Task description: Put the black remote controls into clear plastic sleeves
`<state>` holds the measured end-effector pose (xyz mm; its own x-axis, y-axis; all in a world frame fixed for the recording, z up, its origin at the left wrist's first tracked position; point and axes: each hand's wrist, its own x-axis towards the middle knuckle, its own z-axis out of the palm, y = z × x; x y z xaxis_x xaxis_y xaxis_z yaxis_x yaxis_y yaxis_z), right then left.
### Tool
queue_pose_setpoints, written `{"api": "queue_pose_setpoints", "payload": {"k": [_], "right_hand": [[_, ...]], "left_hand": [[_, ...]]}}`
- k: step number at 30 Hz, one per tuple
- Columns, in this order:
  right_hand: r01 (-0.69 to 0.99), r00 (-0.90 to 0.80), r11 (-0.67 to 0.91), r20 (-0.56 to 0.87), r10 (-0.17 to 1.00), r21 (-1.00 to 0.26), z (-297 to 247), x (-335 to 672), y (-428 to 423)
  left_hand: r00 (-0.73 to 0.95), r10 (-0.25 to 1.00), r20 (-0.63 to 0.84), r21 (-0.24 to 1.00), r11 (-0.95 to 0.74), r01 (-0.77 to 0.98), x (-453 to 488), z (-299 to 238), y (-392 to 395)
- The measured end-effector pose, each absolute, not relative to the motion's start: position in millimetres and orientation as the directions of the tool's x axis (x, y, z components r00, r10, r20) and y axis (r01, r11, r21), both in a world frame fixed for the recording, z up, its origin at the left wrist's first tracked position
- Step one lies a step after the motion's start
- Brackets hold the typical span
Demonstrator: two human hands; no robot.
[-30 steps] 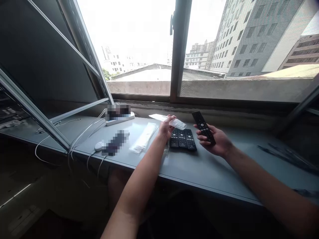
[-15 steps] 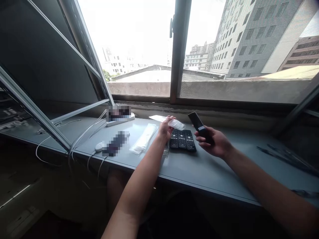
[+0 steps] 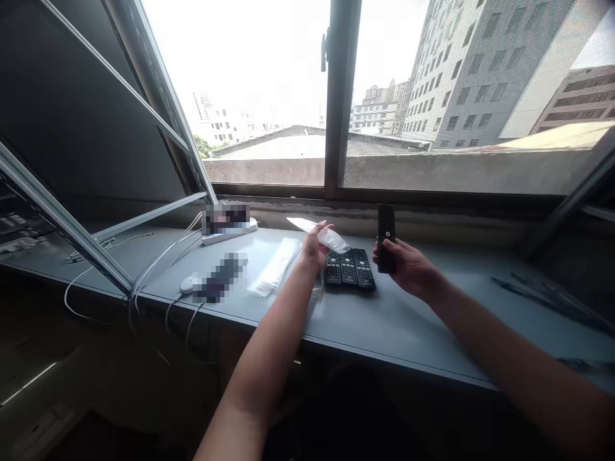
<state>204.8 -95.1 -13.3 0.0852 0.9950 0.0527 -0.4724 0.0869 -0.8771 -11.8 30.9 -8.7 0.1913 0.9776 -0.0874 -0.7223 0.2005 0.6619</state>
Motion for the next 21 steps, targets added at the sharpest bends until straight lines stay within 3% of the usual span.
{"api": "queue_pose_setpoints", "payload": {"k": [4, 7, 21], "right_hand": [[-0.296, 0.148, 0.312, 0.279, 0.949, -0.903, -15.5, 201.1, -95.2], [-0.141, 0.109, 0.389, 0.376, 0.920, -0.910, -12.1, 196.0, -99.5], [-0.074, 0.044, 0.366, 0.364, 0.930, -0.927, -14.7, 189.8, -101.7]], "left_hand": [[0.198, 0.974, -0.111, 0.686, 0.220, -0.694, -13.0, -8.7, 31.6], [0.195, 0.969, -0.151, 0.700, 0.244, -0.671, -13.3, -7.0, 30.7], [0.124, 0.987, -0.100, 0.634, 0.159, -0.757, -13.9, -1.8, 26.5]]}}
